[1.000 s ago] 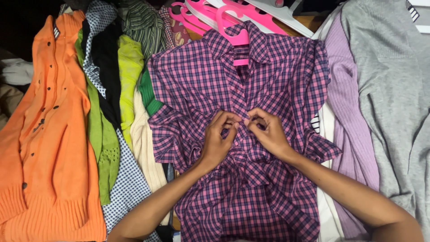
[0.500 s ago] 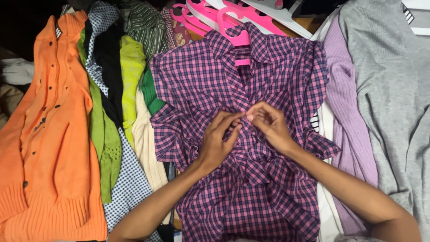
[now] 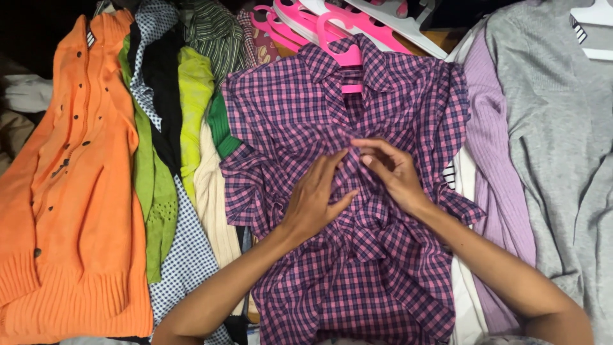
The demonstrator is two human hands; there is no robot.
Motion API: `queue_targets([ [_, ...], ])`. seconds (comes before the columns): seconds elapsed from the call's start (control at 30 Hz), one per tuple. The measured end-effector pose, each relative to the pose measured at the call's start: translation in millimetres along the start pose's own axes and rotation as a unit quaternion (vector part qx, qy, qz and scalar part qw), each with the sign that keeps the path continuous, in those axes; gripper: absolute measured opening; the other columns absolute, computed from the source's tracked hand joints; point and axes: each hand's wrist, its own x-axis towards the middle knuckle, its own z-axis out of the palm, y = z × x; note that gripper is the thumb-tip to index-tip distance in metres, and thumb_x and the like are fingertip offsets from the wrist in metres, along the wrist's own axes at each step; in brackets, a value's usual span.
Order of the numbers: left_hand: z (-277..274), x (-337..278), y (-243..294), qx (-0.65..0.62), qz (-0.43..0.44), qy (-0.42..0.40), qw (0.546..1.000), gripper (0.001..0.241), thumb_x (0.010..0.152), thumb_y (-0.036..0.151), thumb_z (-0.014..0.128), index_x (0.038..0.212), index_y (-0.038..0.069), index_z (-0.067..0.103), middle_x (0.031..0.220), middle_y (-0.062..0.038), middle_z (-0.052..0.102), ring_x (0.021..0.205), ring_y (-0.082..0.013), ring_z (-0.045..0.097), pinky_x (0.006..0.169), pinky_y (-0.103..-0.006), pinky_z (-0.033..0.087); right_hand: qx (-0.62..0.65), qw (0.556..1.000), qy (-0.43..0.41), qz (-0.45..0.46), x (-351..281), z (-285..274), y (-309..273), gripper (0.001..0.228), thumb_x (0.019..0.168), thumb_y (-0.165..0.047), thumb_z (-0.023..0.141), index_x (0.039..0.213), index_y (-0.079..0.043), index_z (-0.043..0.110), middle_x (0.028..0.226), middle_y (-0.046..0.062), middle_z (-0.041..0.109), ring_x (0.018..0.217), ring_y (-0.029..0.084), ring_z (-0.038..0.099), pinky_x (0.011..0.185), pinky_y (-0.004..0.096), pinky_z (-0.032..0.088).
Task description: The person buttons a pink and purple checkered shirt laid on a wooden stool, then picks up a pink hanger and places it into the shirt's collar. They adjust the collar and sleeves on the hanger and smooth the shirt before lifting it.
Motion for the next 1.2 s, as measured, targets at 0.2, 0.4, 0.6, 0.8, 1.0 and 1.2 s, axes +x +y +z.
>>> queue_targets([
  [0.2, 1.3, -8.3, -14.2, 0.072, -0.002, 0.029, 0.997, 0.040, 0.094, 0.014, 0.064, 0.130, 0.001, 0.053, 0.115, -0.019, 0.062, 0.108, -0.0401, 0.064, 0.090, -0.0462, 0.053, -0.067, 0.986, -0.100, -0.116, 8.6, -16.2, -0.7, 0.050, 0.101, -0.008, 0.055, 0.151, -0.003, 0.050, 0.154, 0.018, 0.050, 0.142, 0.034, 0.043, 0.116, 0.049, 0.032],
  [0.4, -5.6, -16.3, -16.4, 0.079, -0.081, -0.039, 0.993, 0.021, 0.096, 0.005, 0.050, 0.117, 0.007, 0.052, 0.101, -0.018, 0.065, 0.101, -0.0408, 0.066, 0.085, -0.0466, 0.054, -0.273, 0.928, -0.194, -0.164, 9.6, -20.8, 0.4, 0.056, 0.097, -0.010, 0.060, 0.151, -0.002, 0.049, 0.144, 0.026, 0.056, 0.125, 0.048, 0.053, 0.104, 0.059, 0.037],
  [0.6, -3.2, -15.5, -16.4, 0.159, -0.151, -0.088, 0.972, 0.021, 0.089, 0.005, 0.062, 0.108, 0.009, 0.052, 0.102, -0.014, 0.056, 0.101, -0.0402, 0.059, 0.080, -0.0472, 0.052, -0.246, 0.950, -0.150, -0.119, 10.2, -18.5, 10.0, 0.077, 0.079, -0.011, 0.082, 0.149, -0.005, 0.050, 0.129, 0.019, 0.065, 0.101, 0.037, 0.066, 0.090, 0.052, 0.049],
  [0.8, -12.8, -4.9, 4.4, 0.044, -0.156, -0.131, 0.978, 0.021, 0.098, 0.019, 0.055, 0.117, 0.010, 0.054, 0.099, -0.013, 0.042, 0.099, -0.0372, 0.047, 0.087, -0.0440, 0.042, -0.246, 0.953, -0.136, -0.110, 10.0, -25.7, 27.2, 0.058, 0.067, -0.014, 0.093, 0.107, -0.007, 0.052, 0.115, 0.013, 0.070, 0.101, 0.034, 0.071, 0.088, 0.042, 0.056],
  [1.0, 9.7, -20.6, -25.8, 0.218, 0.067, -0.179, 0.957, 0.046, 0.089, 0.022, 0.060, 0.135, 0.021, 0.060, 0.099, -0.017, 0.055, 0.091, -0.0379, 0.058, 0.080, -0.0465, 0.044, -0.284, 0.927, -0.219, -0.107, 2.1, -31.5, -21.8, 0.031, 0.076, -0.016, 0.086, 0.088, -0.003, 0.061, 0.121, 0.020, 0.071, 0.113, 0.044, 0.068, 0.092, 0.053, 0.053],
  [1.2, -17.4, -12.0, 10.1, 0.096, 0.051, -0.119, 0.987, 0.043, 0.088, 0.045, 0.062, 0.109, 0.008, 0.069, 0.085, -0.019, 0.060, 0.084, -0.0404, 0.065, 0.076, -0.0477, 0.051, -0.414, 0.890, -0.191, -0.013, -26.2, -42.0, -28.4, 0.013, 0.078, -0.007, 0.079, 0.084, -0.003, 0.069, 0.092, 0.016, 0.073, 0.095, 0.041, 0.073, 0.083, 0.047, 0.056],
])
